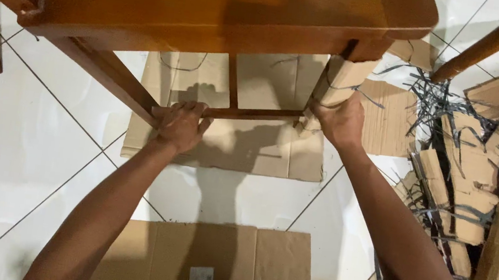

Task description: Wrapping wooden chair legs with cardboard and securing them with plastic cable ties

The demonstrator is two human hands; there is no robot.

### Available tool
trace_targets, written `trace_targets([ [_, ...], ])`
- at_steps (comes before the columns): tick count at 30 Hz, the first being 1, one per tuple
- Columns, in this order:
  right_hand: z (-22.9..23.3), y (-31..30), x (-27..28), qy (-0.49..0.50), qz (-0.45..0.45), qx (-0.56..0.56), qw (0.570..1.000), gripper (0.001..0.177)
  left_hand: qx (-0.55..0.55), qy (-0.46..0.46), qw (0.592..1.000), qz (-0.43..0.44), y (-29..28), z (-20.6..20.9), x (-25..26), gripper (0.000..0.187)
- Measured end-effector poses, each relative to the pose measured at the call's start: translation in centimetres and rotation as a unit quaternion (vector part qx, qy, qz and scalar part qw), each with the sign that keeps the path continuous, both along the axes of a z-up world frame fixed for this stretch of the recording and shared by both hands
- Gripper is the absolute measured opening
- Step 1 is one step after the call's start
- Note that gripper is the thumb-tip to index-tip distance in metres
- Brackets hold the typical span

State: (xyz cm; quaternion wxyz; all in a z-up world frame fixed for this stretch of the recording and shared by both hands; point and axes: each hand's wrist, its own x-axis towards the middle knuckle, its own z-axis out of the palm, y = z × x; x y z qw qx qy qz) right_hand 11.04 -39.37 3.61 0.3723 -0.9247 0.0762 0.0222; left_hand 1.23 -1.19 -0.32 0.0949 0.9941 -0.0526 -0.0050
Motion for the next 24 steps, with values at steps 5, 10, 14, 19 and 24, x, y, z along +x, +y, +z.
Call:
trace_targets([
  [5,1.3,0.4,-1.8,-0.001,-0.008,-0.017,1.0,0.071,0.002,0.064,0.998,0.023,-2.3,7.2,-1.6,0.045],
  [10,2.1,0.2,-5.0,-0.096,-0.011,-0.031,0.995,0.053,0.022,0.161,0.985,0.049,-4.5,10.3,-3.4,0.049],
  [14,1.7,0.1,-7.2,-0.155,-0.005,-0.036,0.987,0.048,0.048,0.123,0.991,0.002,-3.9,6.3,-2.5,0.057],
  [19,0.7,-1.1,-11.1,-0.105,-0.034,-0.019,0.994,0.052,0.136,0.15,0.979,-0.034,-6.3,6.0,-3.3,0.075],
  [24,3.6,-2.1,-13.8,-0.091,0.067,0.056,0.992,0.044,0.222,0.237,0.945,-0.041,-7.0,-0.5,-3.5,0.049],
])
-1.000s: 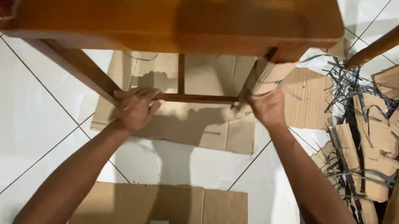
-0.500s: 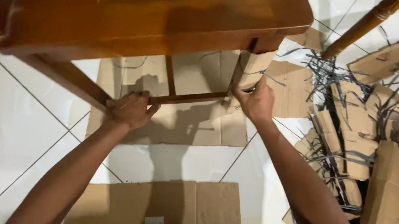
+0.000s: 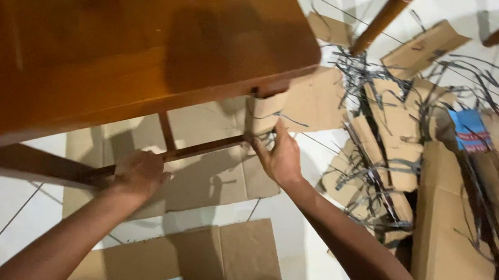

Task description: Wrapping wooden chair legs with cardboard and securing them with plastic cable ties

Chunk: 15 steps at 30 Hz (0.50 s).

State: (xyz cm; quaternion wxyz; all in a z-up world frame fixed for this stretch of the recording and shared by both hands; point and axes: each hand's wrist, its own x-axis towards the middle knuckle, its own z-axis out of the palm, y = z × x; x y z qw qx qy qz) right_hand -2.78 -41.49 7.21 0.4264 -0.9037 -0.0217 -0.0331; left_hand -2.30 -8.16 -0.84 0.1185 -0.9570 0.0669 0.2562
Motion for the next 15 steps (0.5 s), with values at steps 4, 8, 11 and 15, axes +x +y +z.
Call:
trace_targets([
  [4,-1.5,-2.6,-1.9,-0.018,0.012,-0.003,1.0,0.044,-0.106,-0.096,0.974,0.176,-5.4,2.0,-3.1,0.04],
  [8,-4.4,-5.5,-4.5,0.02,0.066,-0.026,0.997,0.046,-0.065,-0.169,0.955,-0.236,-12.2,6.7,-5.9,0.031],
  [11,-4.3,-7.6,-6.4,0.071,0.089,-0.032,0.993,0.041,-0.164,-0.084,0.947,-0.264,-15.8,7.3,-5.8,0.034],
  [15,-5.2,-10.9,-9.8,0.114,0.091,-0.037,0.989,0.035,-0.189,0.073,0.937,-0.285,-20.6,7.8,-6.2,0.037],
])
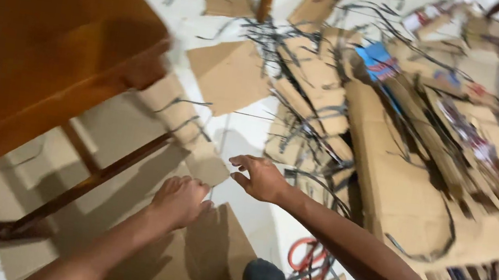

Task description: Wrapping wooden chair legs with cardboard and securing them with plastic cable ties

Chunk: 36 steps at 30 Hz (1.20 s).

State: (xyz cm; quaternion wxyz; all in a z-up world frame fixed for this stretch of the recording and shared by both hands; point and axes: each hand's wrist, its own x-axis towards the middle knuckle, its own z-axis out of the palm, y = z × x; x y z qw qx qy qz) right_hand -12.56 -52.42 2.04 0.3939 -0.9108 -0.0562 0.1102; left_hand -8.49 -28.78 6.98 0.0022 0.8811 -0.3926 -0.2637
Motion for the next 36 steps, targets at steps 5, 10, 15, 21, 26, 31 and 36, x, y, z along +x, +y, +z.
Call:
trace_targets([
  [5,0.4,-6.6,-5.1,0.024,-0.075,-0.066,0.995,0.035,-0.095,0.048,0.988,-0.108,-5.2,-2.5,-1.7,0.033],
  [10,-0.4,-15.9,-12.1,-0.015,-0.217,-0.165,0.962,0.031,-0.116,0.097,0.969,-0.197,-11.8,-3.8,-4.1,0.036],
  [15,-1.8,-26.4,-20.0,-0.179,-0.421,-0.412,0.788,0.016,-0.131,0.141,0.946,-0.261,-17.8,-3.3,-6.3,0.029],
  [21,3.2,-30.7,-21.6,0.021,-0.513,-0.33,0.793,0.032,-0.155,0.177,0.927,-0.291,-21.8,-5.1,-8.3,0.026],
  [26,-2.1,-33.0,-21.9,0.023,-0.486,-0.246,0.838,0.04,-0.184,0.208,0.924,-0.264,-22.5,-6.6,-8.6,0.023],
  [31,0.8,-23.8,-19.3,0.129,-0.467,-0.253,0.838,0.039,-0.175,0.249,0.932,-0.197,-21.9,-5.4,-7.4,0.026],
  [36,-2.8,-16.0,-19.1,0.025,-0.429,-0.072,0.9,0.032,-0.23,0.273,0.934,-0.023,-21.8,-5.7,-6.1,0.026],
])
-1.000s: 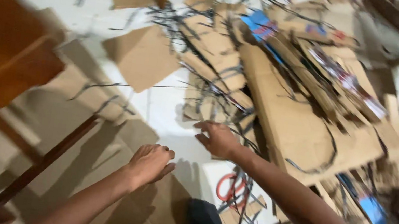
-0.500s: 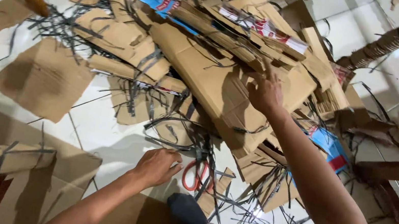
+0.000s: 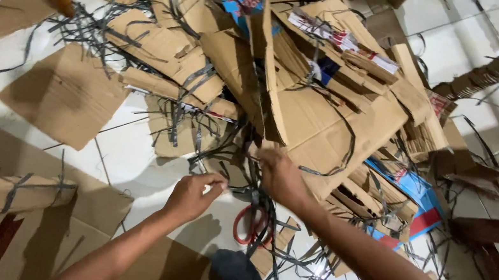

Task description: Wrapping wooden chair legs with cardboard and securing them with plastic cable ties

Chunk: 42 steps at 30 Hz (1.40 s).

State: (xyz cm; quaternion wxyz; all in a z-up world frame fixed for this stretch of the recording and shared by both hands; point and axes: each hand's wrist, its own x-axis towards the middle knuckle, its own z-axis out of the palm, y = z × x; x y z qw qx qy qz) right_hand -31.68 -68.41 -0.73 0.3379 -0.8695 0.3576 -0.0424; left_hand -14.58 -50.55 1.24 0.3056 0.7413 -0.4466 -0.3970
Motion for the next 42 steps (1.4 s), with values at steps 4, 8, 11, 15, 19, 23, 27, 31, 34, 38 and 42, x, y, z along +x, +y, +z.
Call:
trace_targets([
  [4,5.4,3.6,0.8,-0.084,0.08,0.042,0.992,0.027,-0.011,0.056,0.996,0.073,0.2,1.0,0.7,0.034],
  [8,5.7,0.6,2.6,-0.069,0.053,-0.118,0.989,0.029,-0.011,0.113,0.991,0.069,0.8,2.4,0.6,0.042],
  [11,4.5,-2.9,2.8,-0.04,-0.006,-0.123,0.992,0.05,-0.016,0.116,0.991,0.065,1.2,2.6,0.8,0.032],
  [15,3.2,-3.0,2.6,0.018,-0.008,-0.049,0.999,0.04,-0.027,0.103,0.99,0.093,1.6,1.1,0.8,0.026],
  [19,4.3,-0.3,1.9,0.077,0.056,-0.075,0.993,0.057,-0.042,0.085,0.989,0.11,1.3,0.4,1.3,0.023],
  [23,4.3,0.4,3.0,0.087,0.103,-0.033,0.99,0.058,-0.028,0.113,0.985,0.131,1.5,0.3,1.9,0.028],
  [27,-1.2,-0.5,4.2,0.13,0.133,-0.052,0.981,0.059,-0.035,0.125,0.98,0.149,2.1,-0.9,2.0,0.028],
  [31,-1.3,0.4,5.7,0.203,0.112,-0.073,0.97,0.059,-0.037,0.134,0.974,0.179,2.8,-0.2,2.3,0.032],
  [34,-3.4,0.7,5.6,0.185,0.026,0.031,0.982,0.074,-0.029,0.149,0.97,0.19,3.6,-0.3,3.0,0.028],
  [38,0.3,5.1,5.7,0.047,0.016,0.144,0.988,0.075,-0.053,0.142,0.966,0.208,4.5,-0.2,4.4,0.031],
  [42,4.2,11.1,5.9,0.026,0.047,0.254,0.966,0.094,-0.079,0.14,0.954,0.253,5.6,1.3,5.2,0.048],
])
